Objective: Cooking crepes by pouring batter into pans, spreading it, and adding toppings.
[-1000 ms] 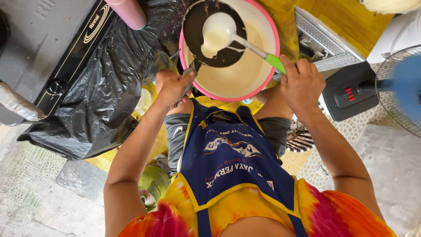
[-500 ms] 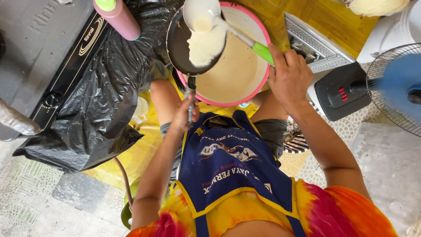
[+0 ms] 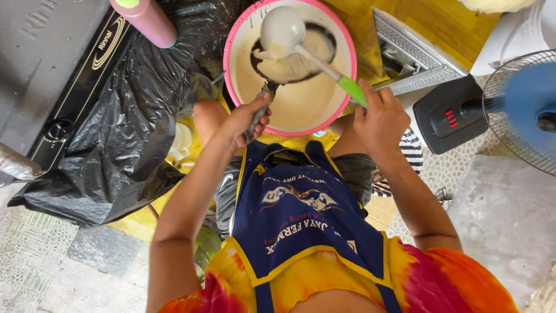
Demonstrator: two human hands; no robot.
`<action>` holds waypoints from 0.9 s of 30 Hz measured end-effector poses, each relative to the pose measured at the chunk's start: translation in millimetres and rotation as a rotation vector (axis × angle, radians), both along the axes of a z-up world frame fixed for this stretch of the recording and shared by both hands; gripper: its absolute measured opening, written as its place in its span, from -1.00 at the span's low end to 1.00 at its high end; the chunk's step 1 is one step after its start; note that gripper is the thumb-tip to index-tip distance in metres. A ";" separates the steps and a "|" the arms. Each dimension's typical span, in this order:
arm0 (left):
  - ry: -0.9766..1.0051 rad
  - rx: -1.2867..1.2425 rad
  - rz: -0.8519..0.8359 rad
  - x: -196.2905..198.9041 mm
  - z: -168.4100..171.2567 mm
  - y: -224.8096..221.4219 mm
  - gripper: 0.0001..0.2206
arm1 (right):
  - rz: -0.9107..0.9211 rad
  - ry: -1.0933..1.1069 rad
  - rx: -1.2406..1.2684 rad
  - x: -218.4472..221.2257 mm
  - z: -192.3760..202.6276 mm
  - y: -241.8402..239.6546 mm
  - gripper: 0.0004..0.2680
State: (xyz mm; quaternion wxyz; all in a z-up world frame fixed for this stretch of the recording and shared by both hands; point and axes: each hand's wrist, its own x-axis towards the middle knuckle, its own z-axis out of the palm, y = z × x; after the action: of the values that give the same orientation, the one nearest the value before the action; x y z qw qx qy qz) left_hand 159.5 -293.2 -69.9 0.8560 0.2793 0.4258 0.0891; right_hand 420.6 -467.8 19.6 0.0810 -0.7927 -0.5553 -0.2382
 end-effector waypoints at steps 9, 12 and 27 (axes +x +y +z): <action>0.302 0.438 -0.301 -2.6 8.7 -17.5 -0.68 | -0.155 0.367 -0.098 15.3 -25.0 -12.7 -0.65; 0.260 0.437 -0.249 -8.4 -1.0 -28.8 -0.66 | -0.187 0.301 0.007 23.9 -39.3 -18.0 -0.65; 0.268 0.478 -0.109 -24.1 6.9 -40.6 -0.42 | -0.177 0.461 0.235 38.8 -28.1 -42.5 -0.69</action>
State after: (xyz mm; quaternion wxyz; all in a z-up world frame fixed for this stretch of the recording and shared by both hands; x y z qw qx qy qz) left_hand 135.4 -333.9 -63.0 0.7054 0.5052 0.4864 0.1031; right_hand 459.3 -510.3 -8.5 0.2755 -0.8565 -0.4195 -0.1204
